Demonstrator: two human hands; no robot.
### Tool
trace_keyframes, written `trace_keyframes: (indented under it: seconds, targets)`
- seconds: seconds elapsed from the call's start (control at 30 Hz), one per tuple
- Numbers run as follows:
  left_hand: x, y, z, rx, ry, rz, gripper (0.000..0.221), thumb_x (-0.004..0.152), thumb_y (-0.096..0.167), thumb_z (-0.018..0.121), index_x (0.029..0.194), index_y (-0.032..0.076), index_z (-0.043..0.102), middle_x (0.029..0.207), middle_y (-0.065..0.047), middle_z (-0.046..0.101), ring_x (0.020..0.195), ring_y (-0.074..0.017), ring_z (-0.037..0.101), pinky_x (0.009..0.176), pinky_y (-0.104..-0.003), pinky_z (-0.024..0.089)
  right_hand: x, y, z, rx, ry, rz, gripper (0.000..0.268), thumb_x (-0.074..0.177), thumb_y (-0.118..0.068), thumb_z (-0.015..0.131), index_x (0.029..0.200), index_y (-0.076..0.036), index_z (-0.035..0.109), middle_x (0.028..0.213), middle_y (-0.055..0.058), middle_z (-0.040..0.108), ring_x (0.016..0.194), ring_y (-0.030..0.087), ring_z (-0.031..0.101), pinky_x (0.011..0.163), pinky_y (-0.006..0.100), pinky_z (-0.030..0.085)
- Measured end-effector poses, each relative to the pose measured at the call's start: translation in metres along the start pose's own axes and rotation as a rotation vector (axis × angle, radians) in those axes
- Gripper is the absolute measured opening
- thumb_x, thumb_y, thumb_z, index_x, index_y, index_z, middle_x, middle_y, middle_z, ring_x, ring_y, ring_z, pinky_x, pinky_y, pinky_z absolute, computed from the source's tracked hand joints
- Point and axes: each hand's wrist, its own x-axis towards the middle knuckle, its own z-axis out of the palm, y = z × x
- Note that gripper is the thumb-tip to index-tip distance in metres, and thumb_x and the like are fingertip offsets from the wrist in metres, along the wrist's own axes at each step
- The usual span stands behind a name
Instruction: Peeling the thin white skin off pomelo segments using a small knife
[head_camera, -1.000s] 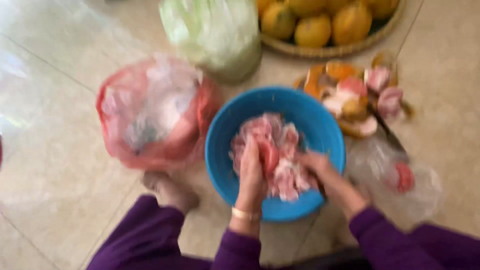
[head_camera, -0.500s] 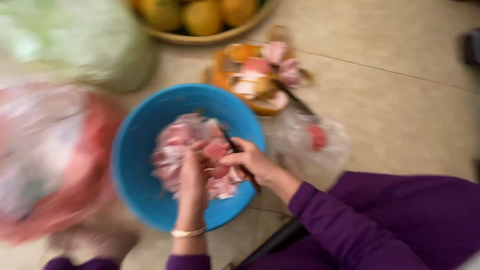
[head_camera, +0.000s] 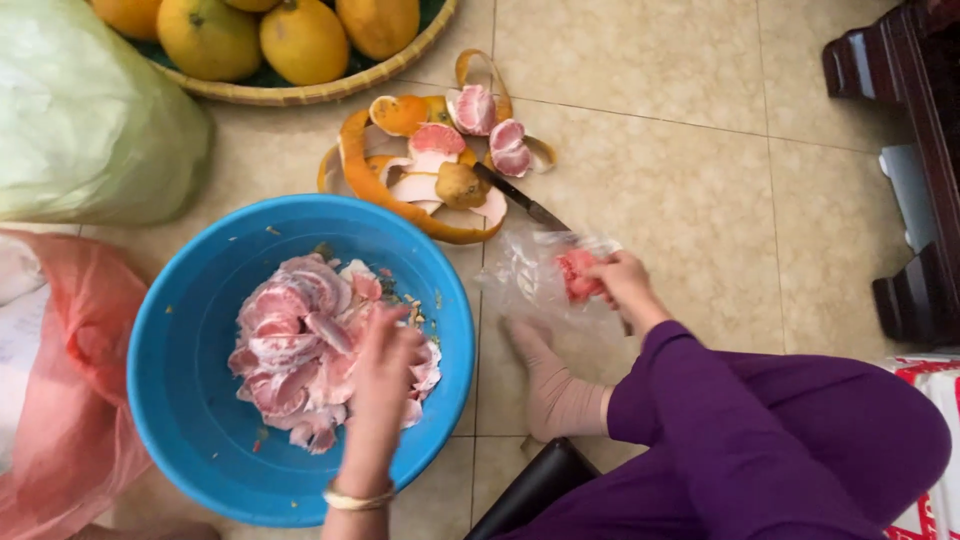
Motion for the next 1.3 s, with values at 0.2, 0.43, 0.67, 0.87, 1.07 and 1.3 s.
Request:
trace_keyframes:
  seconds: [0.2,0.43,0.67,0.87,1.07,1.3]
  targets:
    - [0.035,0.000,0.164,1.298,-0.591,0.786,0.051,0.095,0.013,0.053,0.143,0.028,0.056,0.151,-0.003,0.053,0.151,-0.0351,0.035,0.113,-0.074,0.028,0.008,0.016,0.016,0.204,0.072,0.125,0.036,0.073,-0.021,0.081,0.100,-0.006,0.062,0.057,0.018,0.067,0.032,0.018,0.050,0.027,0.028,0.035]
    - [0.057,-0.043,0.189,1.996,-1.025,0.335,0.044,0.102,0.023,0.042,0.141,0.016,0.061,0.145,-0.016,0.059,0.139,-0.0513,0.042,0.101,-0.098,-0.002,-0.008,0.006,0.015,0.071,-0.029,0.113,0.041,0.074,-0.024,0.083,0.104,-0.004,0.063,0.062,0.021,0.069,0.036,0.019,0.052,0.030,0.029,0.037]
    - [0.040,-0.059,0.173,1.948,-0.870,0.289,0.047,0.104,0.021,0.031,0.139,0.005,0.060,0.140,-0.023,0.055,0.125,-0.0501,0.051,0.102,-0.087,0.021,-0.002,-0.002,0.048,-0.358,-0.116,0.022,0.052,0.072,-0.042,0.084,0.111,-0.011,0.070,0.080,0.011,0.075,0.054,0.022,0.069,0.052,0.032,0.054]
    - [0.031,-0.012,0.174,1.843,-0.797,0.235,0.047,0.105,0.020,0.035,0.144,0.008,0.057,0.160,-0.017,0.040,0.147,-0.0496,0.032,0.111,-0.086,0.007,-0.002,-0.001,0.066,-0.525,-0.075,0.042,0.054,0.075,-0.057,0.081,0.114,-0.022,0.071,0.117,0.009,0.075,0.118,0.031,0.069,0.098,0.041,0.055]
    - [0.034,-0.014,0.171,1.695,-0.756,0.291,0.041,0.101,0.017,0.042,0.132,0.011,0.068,0.150,-0.015,0.052,0.147,-0.0468,0.035,0.113,-0.084,0.007,-0.024,-0.016,0.064,-0.497,-0.017,0.028,0.052,0.084,-0.060,0.076,0.120,-0.022,0.065,0.126,0.012,0.072,0.125,0.036,0.064,0.104,0.047,0.051]
    - [0.018,-0.057,0.150,1.178,-0.560,0.710,0.025,0.082,0.031,0.067,0.103,0.021,0.076,0.121,-0.011,0.071,0.133,-0.0366,0.056,0.108,-0.077,0.031,0.027,0.018,0.037,0.414,0.250,-0.183,0.012,0.085,-0.012,0.070,0.094,-0.014,0.062,0.066,0.004,0.057,0.040,0.013,0.055,0.033,0.025,0.039]
